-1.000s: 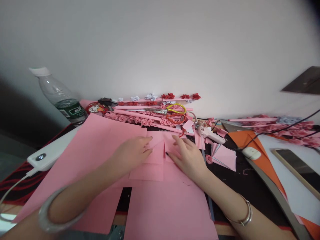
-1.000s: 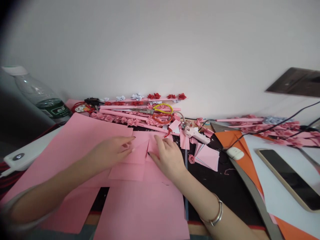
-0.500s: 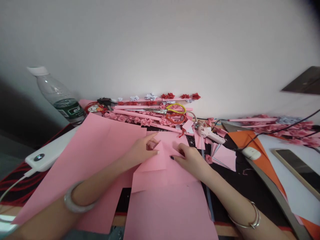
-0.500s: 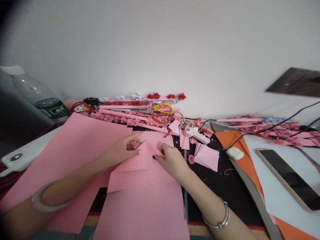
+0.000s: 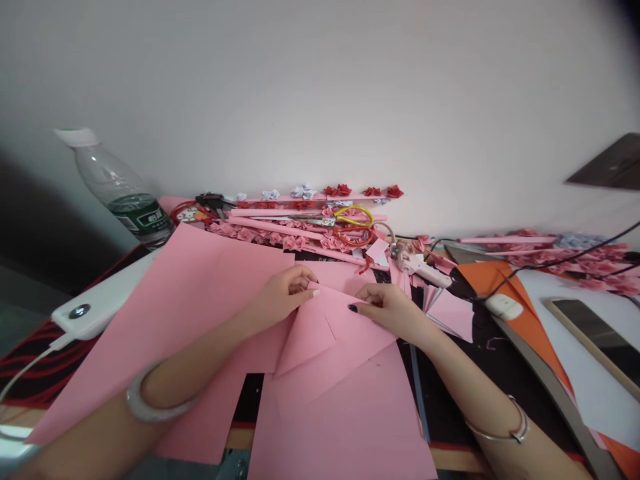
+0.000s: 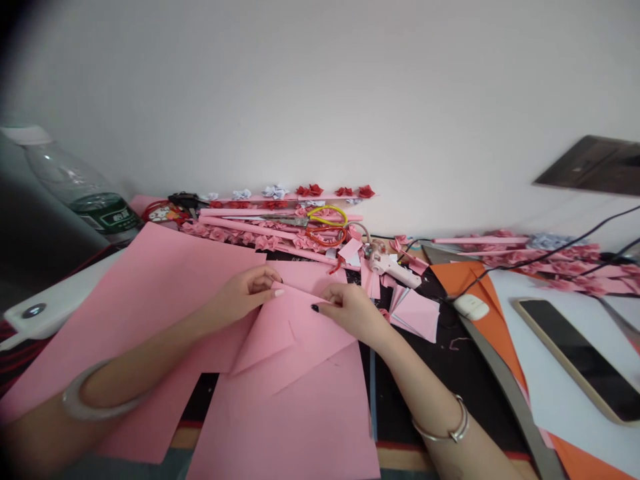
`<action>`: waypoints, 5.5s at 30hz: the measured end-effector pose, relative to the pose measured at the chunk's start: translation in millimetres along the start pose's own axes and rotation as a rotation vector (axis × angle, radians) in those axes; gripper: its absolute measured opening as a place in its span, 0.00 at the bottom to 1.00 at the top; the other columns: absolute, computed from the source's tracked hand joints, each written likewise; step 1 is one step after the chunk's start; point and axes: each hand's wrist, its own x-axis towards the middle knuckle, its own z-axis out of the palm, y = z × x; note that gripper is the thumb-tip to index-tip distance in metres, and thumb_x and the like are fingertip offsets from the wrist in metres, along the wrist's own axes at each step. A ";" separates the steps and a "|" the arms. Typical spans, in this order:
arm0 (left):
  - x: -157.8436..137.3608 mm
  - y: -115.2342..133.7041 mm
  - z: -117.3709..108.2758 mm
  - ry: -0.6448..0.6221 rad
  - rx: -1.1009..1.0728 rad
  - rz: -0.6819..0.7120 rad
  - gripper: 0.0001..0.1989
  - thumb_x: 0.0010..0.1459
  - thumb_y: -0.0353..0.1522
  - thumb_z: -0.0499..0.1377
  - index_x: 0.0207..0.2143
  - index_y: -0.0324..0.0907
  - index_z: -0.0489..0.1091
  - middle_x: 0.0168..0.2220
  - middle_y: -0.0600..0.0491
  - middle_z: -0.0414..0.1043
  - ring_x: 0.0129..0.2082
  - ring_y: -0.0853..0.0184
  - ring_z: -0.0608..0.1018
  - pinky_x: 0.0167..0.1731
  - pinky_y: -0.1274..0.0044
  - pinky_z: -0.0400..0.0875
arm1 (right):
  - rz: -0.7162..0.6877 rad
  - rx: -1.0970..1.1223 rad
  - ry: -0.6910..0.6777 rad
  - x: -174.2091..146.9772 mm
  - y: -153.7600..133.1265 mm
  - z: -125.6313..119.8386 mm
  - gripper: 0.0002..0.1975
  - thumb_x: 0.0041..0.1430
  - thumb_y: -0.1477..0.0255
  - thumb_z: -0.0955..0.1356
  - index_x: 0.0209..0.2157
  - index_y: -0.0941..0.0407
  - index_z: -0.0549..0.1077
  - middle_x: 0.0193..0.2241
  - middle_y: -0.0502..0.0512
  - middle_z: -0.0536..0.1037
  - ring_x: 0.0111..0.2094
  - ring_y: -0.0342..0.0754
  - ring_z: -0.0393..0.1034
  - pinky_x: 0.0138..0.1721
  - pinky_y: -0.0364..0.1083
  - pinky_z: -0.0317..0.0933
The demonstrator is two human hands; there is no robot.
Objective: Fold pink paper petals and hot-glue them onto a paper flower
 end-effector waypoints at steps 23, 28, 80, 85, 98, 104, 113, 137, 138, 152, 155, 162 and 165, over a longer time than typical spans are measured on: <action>-10.1 -9.4 19.1 -0.180 1.128 0.376 0.18 0.64 0.28 0.45 0.51 0.32 0.65 0.54 0.42 0.65 0.56 0.61 0.66 0.56 0.69 0.57 | -0.123 -0.428 0.227 -1.0 3.1 2.4 0.09 0.52 0.77 0.62 0.29 0.58 0.75 0.29 0.55 0.76 0.31 0.47 0.69 0.31 0.43 0.59; -13.7 -1.6 21.5 -0.152 1.189 0.329 0.18 0.64 0.29 0.45 0.52 0.31 0.65 0.55 0.42 0.65 0.57 0.58 0.64 0.56 0.67 0.56 | -0.198 -0.406 0.222 -8.8 -2.8 5.4 0.15 0.54 0.80 0.60 0.37 0.56 0.76 0.36 0.55 0.78 0.37 0.48 0.72 0.38 0.45 0.63; -21.0 -4.9 34.1 0.033 1.249 0.184 0.23 0.64 0.32 0.39 0.58 0.35 0.57 0.60 0.46 0.57 0.62 0.56 0.55 0.57 0.57 0.48 | -0.489 -0.853 0.173 -36.6 -4.3 37.9 0.34 0.43 0.89 0.55 0.56 0.70 0.61 0.55 0.66 0.66 0.55 0.52 0.62 0.53 0.49 0.62; -19.4 -4.4 34.7 0.033 1.269 0.176 0.23 0.65 0.32 0.39 0.58 0.35 0.57 0.60 0.45 0.57 0.62 0.56 0.55 0.57 0.57 0.47 | -0.491 -0.886 0.181 -37.5 -5.5 39.5 0.34 0.44 0.90 0.55 0.56 0.70 0.62 0.54 0.66 0.67 0.54 0.53 0.63 0.52 0.49 0.62; -18.7 -4.6 35.6 0.023 1.250 0.143 0.24 0.64 0.32 0.38 0.59 0.34 0.55 0.60 0.46 0.56 0.62 0.59 0.55 0.57 0.56 0.47 | -0.534 -0.912 0.216 -35.9 -4.8 43.6 0.29 0.49 0.89 0.55 0.54 0.69 0.65 0.52 0.68 0.69 0.52 0.53 0.65 0.52 0.50 0.63; -18.1 -4.3 36.4 0.041 1.238 0.153 0.23 0.64 0.32 0.39 0.58 0.34 0.56 0.60 0.45 0.57 0.61 0.58 0.56 0.57 0.56 0.47 | -0.580 -0.925 0.239 -36.8 -5.0 47.9 0.22 0.54 0.87 0.57 0.50 0.69 0.69 0.50 0.68 0.71 0.50 0.54 0.67 0.51 0.51 0.64; -17.5 -4.5 34.7 0.042 1.243 0.238 0.24 0.63 0.30 0.40 0.60 0.35 0.54 0.61 0.45 0.54 0.62 0.58 0.55 0.57 0.57 0.48 | -0.589 -0.919 0.214 -37.8 -2.6 48.8 0.21 0.55 0.86 0.58 0.49 0.69 0.69 0.50 0.68 0.71 0.50 0.54 0.67 0.51 0.51 0.64; -15.8 -3.2 33.4 -0.075 1.266 0.211 0.24 0.62 0.28 0.39 0.60 0.38 0.54 0.62 0.48 0.51 0.63 0.58 0.51 0.56 0.56 0.50 | -0.570 -0.903 0.197 -38.4 -1.4 50.8 0.20 0.58 0.84 0.58 0.51 0.68 0.68 0.51 0.69 0.70 0.53 0.54 0.64 0.53 0.51 0.62; -15.7 -2.6 33.2 -0.083 1.269 0.203 0.24 0.62 0.28 0.39 0.60 0.38 0.54 0.62 0.47 0.51 0.63 0.57 0.51 0.55 0.55 0.50 | -0.575 -0.900 0.200 -38.3 -1.0 51.0 0.20 0.58 0.84 0.58 0.51 0.68 0.68 0.51 0.69 0.70 0.53 0.54 0.64 0.53 0.51 0.62; -17.4 -3.6 32.2 -0.071 1.281 0.221 0.24 0.62 0.28 0.39 0.61 0.38 0.52 0.62 0.48 0.51 0.63 0.58 0.50 0.55 0.55 0.50 | -0.627 -0.880 0.243 -35.8 2.7 52.3 0.20 0.57 0.84 0.58 0.50 0.68 0.69 0.50 0.70 0.70 0.52 0.55 0.66 0.50 0.52 0.65; -17.4 -2.9 31.9 -0.075 1.299 0.214 0.24 0.62 0.28 0.39 0.61 0.38 0.51 0.63 0.48 0.51 0.63 0.58 0.50 0.56 0.56 0.49 | -0.629 -0.881 0.241 -35.9 0.9 51.9 0.20 0.57 0.84 0.58 0.50 0.68 0.69 0.50 0.70 0.70 0.52 0.54 0.66 0.50 0.51 0.66; -18.2 -2.1 31.7 -0.077 1.286 0.214 0.24 0.62 0.27 0.39 0.61 0.38 0.51 0.63 0.48 0.50 0.63 0.58 0.50 0.55 0.55 0.50 | -0.622 -0.906 0.228 -36.0 -0.9 51.3 0.20 0.56 0.84 0.58 0.49 0.69 0.69 0.49 0.69 0.71 0.51 0.56 0.66 0.49 0.52 0.66; -17.7 -1.3 31.8 -0.085 1.278 0.204 0.24 0.62 0.28 0.39 0.61 0.37 0.52 0.63 0.48 0.51 0.63 0.58 0.50 0.55 0.54 0.50 | -0.616 -0.894 0.231 -35.9 -1.5 51.4 0.20 0.56 0.84 0.58 0.49 0.69 0.69 0.49 0.69 0.72 0.51 0.55 0.66 0.49 0.52 0.66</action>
